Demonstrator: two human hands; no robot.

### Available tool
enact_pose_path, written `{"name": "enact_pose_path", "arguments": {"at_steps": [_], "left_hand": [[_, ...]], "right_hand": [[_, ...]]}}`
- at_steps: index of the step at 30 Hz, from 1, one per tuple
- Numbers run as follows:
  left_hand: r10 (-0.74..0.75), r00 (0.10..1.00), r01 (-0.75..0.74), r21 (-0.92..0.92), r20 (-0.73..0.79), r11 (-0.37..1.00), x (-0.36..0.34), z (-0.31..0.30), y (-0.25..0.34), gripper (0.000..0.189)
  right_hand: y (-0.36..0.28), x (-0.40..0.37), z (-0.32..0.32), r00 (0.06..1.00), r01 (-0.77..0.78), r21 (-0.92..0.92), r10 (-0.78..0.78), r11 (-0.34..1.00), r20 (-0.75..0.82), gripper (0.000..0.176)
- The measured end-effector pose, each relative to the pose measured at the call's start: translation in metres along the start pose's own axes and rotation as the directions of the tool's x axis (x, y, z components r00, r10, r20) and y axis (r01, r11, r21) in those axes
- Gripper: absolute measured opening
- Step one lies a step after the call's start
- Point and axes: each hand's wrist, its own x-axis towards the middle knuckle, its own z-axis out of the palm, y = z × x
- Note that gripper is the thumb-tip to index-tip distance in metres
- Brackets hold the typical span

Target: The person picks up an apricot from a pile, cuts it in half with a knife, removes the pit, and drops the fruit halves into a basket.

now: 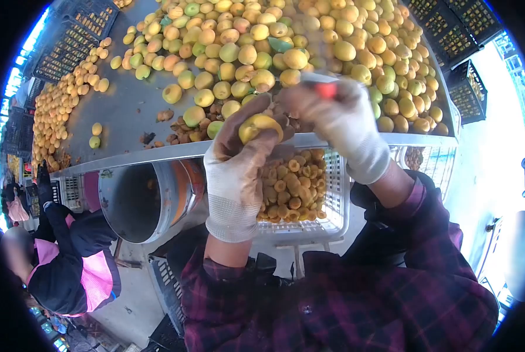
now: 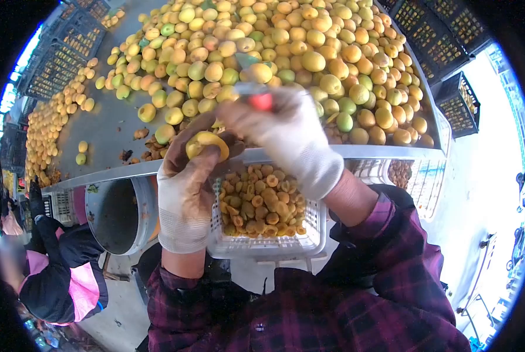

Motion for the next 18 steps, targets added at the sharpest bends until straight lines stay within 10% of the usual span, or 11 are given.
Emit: {"name": "enact_pose_path", "arguments": {"at_steps": [3,6,11,15,18], "left_hand": [[0.093,0.994,-0.088,-0.076,0.062,0.993,0.0,0.0,-0.005,0.053],[0.1,0.993,-0.09,-0.157,0.055,0.983,-0.002,0.007,-0.005,0.055],[0.118,0.99,-0.105,-0.163,0.075,0.981,-0.001,0.006,-0.005,0.053],[0.15,0.988,-0.141,-0.228,0.023,0.963,0.002,0.004,-0.001,0.051],[0.156,0.985,-0.168,-0.181,-0.076,0.969,-0.001,0.003,0.003,0.049]], "right_hand": [[-0.006,0.012,-0.019,0.982,0.183,0.413,-0.187,0.892,-0.03,0.041],[-0.018,0.009,-0.005,0.905,0.41,0.201,-0.37,0.89,-0.209,0.05],[-0.022,0.003,-0.009,0.88,0.473,-0.336,-0.453,0.814,0.142,0.091],[-0.028,-0.005,-0.002,0.918,0.395,-0.348,-0.37,0.85,0.141,0.091],[-0.027,-0.007,0.005,0.871,0.489,-0.427,-0.448,0.761,0.2,0.048]]}}
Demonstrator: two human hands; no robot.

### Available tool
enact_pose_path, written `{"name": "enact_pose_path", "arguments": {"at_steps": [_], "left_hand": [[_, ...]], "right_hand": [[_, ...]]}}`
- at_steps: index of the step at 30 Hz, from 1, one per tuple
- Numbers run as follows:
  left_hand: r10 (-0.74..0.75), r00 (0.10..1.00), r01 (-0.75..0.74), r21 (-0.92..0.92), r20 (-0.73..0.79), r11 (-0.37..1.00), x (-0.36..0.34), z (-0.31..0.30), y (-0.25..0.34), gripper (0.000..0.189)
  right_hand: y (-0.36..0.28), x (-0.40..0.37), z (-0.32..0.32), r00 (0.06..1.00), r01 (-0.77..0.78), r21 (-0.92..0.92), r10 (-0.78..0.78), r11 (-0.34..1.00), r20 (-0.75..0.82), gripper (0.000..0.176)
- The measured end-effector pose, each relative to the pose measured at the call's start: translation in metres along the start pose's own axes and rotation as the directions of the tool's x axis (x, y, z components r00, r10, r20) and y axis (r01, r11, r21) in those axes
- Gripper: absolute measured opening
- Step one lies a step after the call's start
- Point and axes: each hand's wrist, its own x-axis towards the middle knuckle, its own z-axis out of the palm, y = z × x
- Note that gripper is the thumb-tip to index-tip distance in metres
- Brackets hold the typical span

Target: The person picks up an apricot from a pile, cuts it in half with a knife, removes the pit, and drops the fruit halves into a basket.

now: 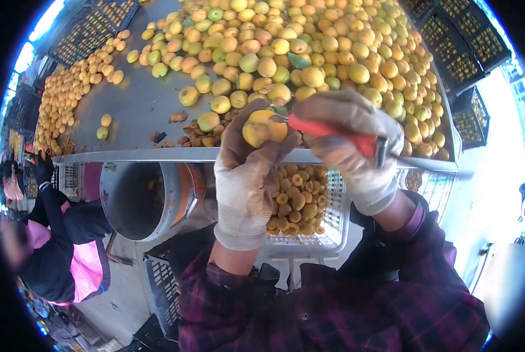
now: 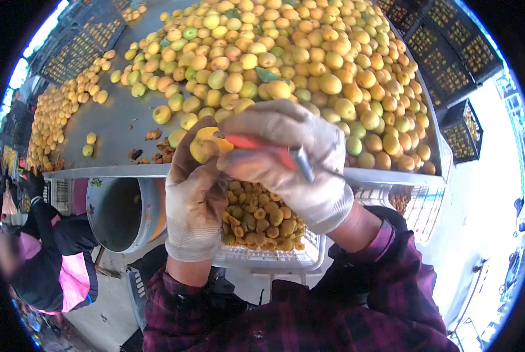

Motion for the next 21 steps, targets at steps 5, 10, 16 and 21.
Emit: {"name": "enact_pose_path", "arguments": {"at_steps": [5,10,16,21], "left_hand": [[0.052,0.988,-0.044,0.06,-0.143,0.997,0.003,-0.002,-0.004,0.049],[0.103,0.977,-0.071,0.17,-0.188,0.983,0.003,-0.001,-0.006,0.047],[0.128,0.989,-0.102,0.294,-0.071,0.95,0.004,-0.01,-0.005,0.043],[0.138,0.99,-0.117,0.393,-0.025,0.912,0.005,-0.023,-0.005,0.037]], "right_hand": [[-0.001,-0.006,0.015,1.0,-0.023,-0.029,0.023,0.999,-0.001,0.024],[0.001,-0.002,0.021,0.997,0.079,-0.118,-0.08,0.99,0.0,0.016],[0.022,0.003,0.026,0.872,-0.424,0.525,0.49,0.738,0.015,0.018],[0.026,0.003,0.024,0.839,-0.453,0.71,0.527,0.54,0.134,0.029]]}}
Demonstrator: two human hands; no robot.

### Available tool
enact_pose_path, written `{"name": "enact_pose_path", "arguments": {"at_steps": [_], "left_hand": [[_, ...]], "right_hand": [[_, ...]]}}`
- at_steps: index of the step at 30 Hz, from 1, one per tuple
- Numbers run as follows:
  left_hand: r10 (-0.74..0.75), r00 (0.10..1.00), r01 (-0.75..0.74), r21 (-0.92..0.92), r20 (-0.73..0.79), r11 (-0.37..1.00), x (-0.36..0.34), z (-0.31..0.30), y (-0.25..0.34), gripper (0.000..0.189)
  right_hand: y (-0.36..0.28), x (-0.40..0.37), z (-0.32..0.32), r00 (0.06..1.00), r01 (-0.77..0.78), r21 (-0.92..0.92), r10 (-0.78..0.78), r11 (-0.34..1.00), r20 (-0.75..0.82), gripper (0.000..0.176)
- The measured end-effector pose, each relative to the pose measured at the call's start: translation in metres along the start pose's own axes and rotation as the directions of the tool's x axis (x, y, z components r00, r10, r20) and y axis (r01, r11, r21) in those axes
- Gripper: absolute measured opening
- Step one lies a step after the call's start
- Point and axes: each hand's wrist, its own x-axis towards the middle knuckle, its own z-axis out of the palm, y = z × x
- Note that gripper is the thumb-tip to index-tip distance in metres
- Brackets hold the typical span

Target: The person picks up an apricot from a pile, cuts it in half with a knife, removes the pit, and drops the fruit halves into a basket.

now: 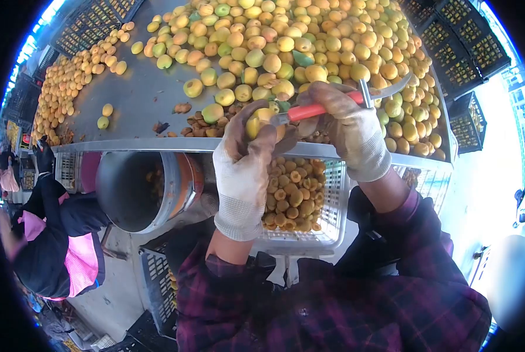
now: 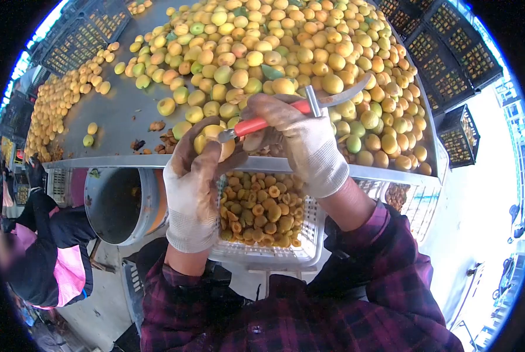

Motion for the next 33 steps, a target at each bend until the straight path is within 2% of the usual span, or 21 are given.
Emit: {"name": "enact_pose_path", "arguments": {"at_steps": [3,5,6,8,9,11,12,18,20,21,22,24,25,26,27,28,29,30,31,32,33], "left_hand": [[0.051,0.999,-0.052,0.058,0.009,0.997,0.0,-0.003,-0.006,0.042],[0.03,0.999,-0.036,0.143,0.041,0.989,-0.001,-0.004,-0.006,0.049],[0.023,0.999,-0.03,0.147,0.045,0.989,-0.001,-0.004,-0.011,0.049],[-0.028,0.999,0.026,0.037,0.044,0.999,0.002,-0.006,-0.024,0.048],[-0.037,0.998,0.035,0.046,0.05,0.998,0.002,-0.003,-0.026,0.048],[0.055,0.996,-0.051,0.055,-0.075,0.997,0.003,0.006,-0.028,0.051],[0.057,0.996,-0.052,0.062,-0.073,0.997,0.004,0.007,-0.028,0.051],[-0.027,0.997,0.026,-0.013,-0.067,1.0,0.009,0.006,-0.027,0.047],[-0.142,0.987,0.111,-0.32,-0.074,0.941,0.01,0.008,-0.026,0.046],[-0.141,0.987,0.109,-0.323,-0.077,0.94,0.01,0.011,-0.026,0.046],[-0.152,0.982,0.115,-0.286,-0.111,0.951,0.01,0.016,-0.027,0.047],[-0.157,0.977,0.117,-0.248,-0.145,0.962,0.011,0.02,-0.023,0.048],[-0.158,0.977,0.117,-0.255,-0.144,0.96,0.012,0.02,-0.019,0.049],[-0.16,0.977,0.119,-0.26,-0.143,0.958,0.013,0.018,-0.017,0.05],[-0.156,0.977,0.114,-0.258,-0.148,0.959,0.014,0.015,-0.015,0.05],[-0.174,0.981,0.149,-0.241,-0.086,0.959,0.013,0.01,-0.013,0.05],[-0.196,0.98,0.186,-0.224,-0.023,0.957,0.012,0.006,-0.012,0.051],[-0.197,0.98,0.186,-0.228,-0.026,0.956,0.011,0.004,-0.012,0.051],[-0.217,0.976,0.207,-0.255,-0.011,0.944,0.009,0.004,-0.01,0.044],[-0.236,0.972,0.228,-0.28,0.005,0.933,0.009,0.003,-0.009,0.038],[-0.238,0.971,0.23,-0.277,0.006,0.933,0.01,-0.002,-0.017,0.038]], "right_hand": [[-0.005,-0.002,0.004,0.999,0.019,-0.066,-0.021,0.998,-0.042,0.027],[-0.004,-0.003,0.007,0.987,-0.121,-0.009,0.12,0.993,-0.111,0.036],[0.002,-0.001,0.005,0.986,-0.124,-0.005,0.122,0.992,-0.117,0.036],[0.027,0.007,-0.006,0.956,-0.247,0.175,0.269,0.953,-0.118,0.038],[0.032,0.009,-0.005,0.952,-0.251,0.219,0.281,0.943,-0.123,0.034],[0.033,0.008,-0.002,0.924,-0.269,0.289,0.331,0.919,-0.191,0.032],[0.031,0.009,0.002,0.893,-0.283,0.345,0.377,0.895,-0.246,0.032],[0.046,0.017,-0.001,0.865,-0.27,0.528,0.444,0.805,-0.234,0.034],[0.049,0.024,-0.006,0.856,-0.316,0.583,0.49,0.748,-0.166,0.033],[0.049,0.028,-0.008,0.843,-0.357,0.635,0.529,0.685,-0.097,0.032],[0.05,0.03,-0.008,0.843,-0.36,0.632,0.53,0.687,-0.095,0.032],[0.049,0.036,-0.003,0.907,-0.144,0.583,0.341,0.8,-0.245,0.036],[0.044,0.041,-0.001,0.88,-0.082,0.578,0.331,0.812,-0.34,0.044],[0.037,0.043,-0.001,0.882,-0.083,0.579,0.33,0.811,-0.335,0.044],[0.029,0.045,-0.005,0.936,0.08,0.4,0.07,0.913,-0.346,0.041],[0.021,0.044,-0.011,0.934,0.262,0.213,-0.192,0.941,-0.301,0.039],[0.011,0.042,-0.017,0.93,0.325,-0.034,-0.326,0.945,-0.166,0.029],[0.001,0.037,-0.011,0.932,0.323,-0.037,-0.324,0.946,-0.164,0.029],[-0.01,0.027,-0.002,0.947,0.293,-0.293,-0.318,0.91,-0.04,0.025],[-0.015,0.021,0.005,0.957,0.276,-0.528,-0.279,0.803,0.076,0.021],[-0.005,0.02,0.006,0.965,0.262,-0.6,-0.224,0.756,0.139,0.03]]}}
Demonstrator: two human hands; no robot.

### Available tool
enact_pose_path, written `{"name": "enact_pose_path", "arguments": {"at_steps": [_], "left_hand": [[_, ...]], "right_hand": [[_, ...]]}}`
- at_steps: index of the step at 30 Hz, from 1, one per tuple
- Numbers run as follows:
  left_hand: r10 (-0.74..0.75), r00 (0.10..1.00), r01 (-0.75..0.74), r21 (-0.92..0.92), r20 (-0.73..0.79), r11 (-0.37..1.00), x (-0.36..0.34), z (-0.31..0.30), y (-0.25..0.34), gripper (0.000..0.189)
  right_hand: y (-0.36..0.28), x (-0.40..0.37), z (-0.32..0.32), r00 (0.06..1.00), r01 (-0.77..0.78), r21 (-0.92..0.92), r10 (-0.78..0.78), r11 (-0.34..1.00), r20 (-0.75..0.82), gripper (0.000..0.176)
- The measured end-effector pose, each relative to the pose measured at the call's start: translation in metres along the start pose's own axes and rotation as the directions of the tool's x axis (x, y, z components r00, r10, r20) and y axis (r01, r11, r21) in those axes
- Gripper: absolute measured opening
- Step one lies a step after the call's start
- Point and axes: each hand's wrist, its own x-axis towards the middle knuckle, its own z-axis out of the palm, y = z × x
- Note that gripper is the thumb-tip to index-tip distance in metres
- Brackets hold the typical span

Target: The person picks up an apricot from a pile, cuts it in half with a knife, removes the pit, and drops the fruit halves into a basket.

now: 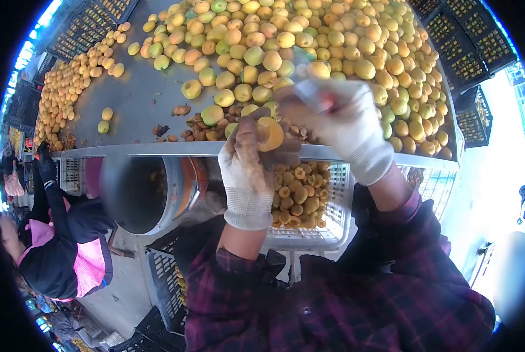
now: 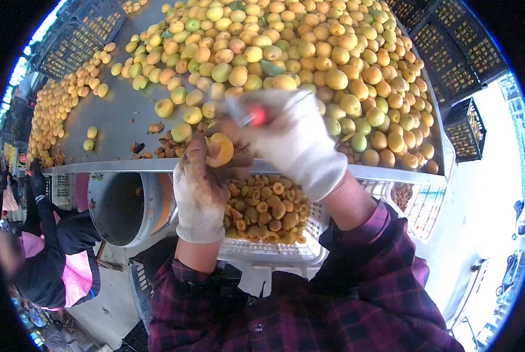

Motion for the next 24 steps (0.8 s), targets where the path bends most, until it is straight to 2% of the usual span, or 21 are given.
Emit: {"name": "enact_pose_path", "arguments": {"at_steps": [1,2,3,4,5,7,9,10,13,14,15,17,18,19,20,21,22,23,24], "left_hand": [[0.208,0.978,-0.201,0.361,0.019,0.911,0.005,-0.011,-0.009,0.032],[0.385,0.916,-0.36,0.66,0.114,0.659,0.007,-0.02,-0.016,0.028],[0.381,0.917,-0.357,0.663,0.117,0.657,0.005,-0.017,-0.015,0.028],[0.394,0.917,-0.351,0.584,0.056,0.732,0.001,-0.012,-0.014,0.034],[0.401,0.916,-0.346,0.494,-0.007,0.798,-0.002,-0.008,-0.014,0.044],[0.426,0.904,-0.349,0.499,-0.046,0.793,0.0,-0.008,-0.018,0.04],[0.258,0.958,-0.238,0.154,-0.128,0.959,-0.002,-0.003,-0.017,0.035],[0.245,0.962,-0.224,0.166,-0.119,0.96,-0.002,-0.005,-0.018,0.034],[0.24,0.962,-0.213,0.194,-0.129,0.957,0.001,-0.009,-0.025,0.035],[0.237,0.963,-0.211,0.196,-0.126,0.958,0.0,-0.009,-0.026,0.035],[0.243,0.966,-0.223,0.191,-0.085,0.956,-0.002,-0.006,-0.023,0.037],[0.249,0.968,-0.237,0.185,-0.043,0.954,-0.007,0.001,-0.011,0.039],[0.132,0.991,-0.126,0.17,-0.023,0.977,-0.01,0.008,-0.001,0.04],[0.016,1.0,-0.016,0.155,-0.002,0.988,-0.012,0.012,0.005,0.042],[0.119,0.993,-0.11,0.252,-0.02,0.961,-0.004,0.007,-0.007,0.055],[0.124,0.992,-0.114,0.252,-0.024,0.961,-0.002,0.0,-0.013,0.055],[0.148,0.989,-0.134,0.298,-0.024,0.945,0.0,-0.006,-0.017,0.046],[0.169,0.985,-0.152,0.344,-0.02,0.927,0.001,-0.01,-0.018,0.038],[0.169,0.986,-0.153,0.346,-0.015,0.926,0.0,-0.013,-0.019,0.038]], "right_hand": [[-0.007,-0.002,-0.002,0.989,0.072,-0.264,-0.035,0.962,0.141,0.033],[0.002,-0.004,0.004,0.978,0.16,-0.339,-0.104,0.927,0.18,0.037],[0.007,-0.004,0.011,0.96,0.248,-0.409,-0.166,0.878,0.224,0.04],[0.007,-0.005,0.011,0.962,0.243,-0.409,-0.163,0.879,0.221,0.04],[0.004,-0.005,0.01,0.963,0.209,-0.452,-0.102,0.867,0.249,0.04],[0.001,-0.006,0.01,0.96,0.178,-0.497,-0.04,0.849,0.276,0.041],[0.002,-0.013,0.013,0.939,0.31,-0.56,-0.156,0.768,0.306,0.036],[0.005,-0.016,0.014,0.933,0.325,-0.592,-0.147,0.738,0.329,0.03],[0.005,-0.017,0.017,0.928,0.346,-0.648,-0.149,0.678,0.34,0.028],[0.006,-0.017,0.016,0.93,0.361,-0.635,-0.212,0.683,0.3,0.028],[0.008,-0.016,0.015,0.93,0.36,-0.636,-0.213,0.682,0.298,0.028],[0.017,-0.01,0.011,0.966,0.21,-0.663,-0.259,0.718,0.025,0.028],[0.023,-0.002,0.01,0.95,0.149,-0.658,-0.292,0.738,-0.112,0.034],[0.024,-0.002,0.007,0.949,0.152,-0.661,-0.296,0.735,-0.111,0.034],[0.022,-0.001,0.004,0.974,0.157,-0.49,-0.217,0.858,-0.068,0.033],[0.017,-0.002,0.001,0.99,0.129,-0.297,-0.139,0.946,-0.012,0.033],[-0.003,-0.005,-0.005,0.987,0.037,-0.429,0.034,0.902,0.156,0.022],[-0.002,-0.009,-0.002,0.987,0.038,-0.428,0.032,0.903,0.155,0.022],[0.001,-0.011,0.003,0.978,0.108,-0.522,0.005,0.846,0.209,0.022]]}}
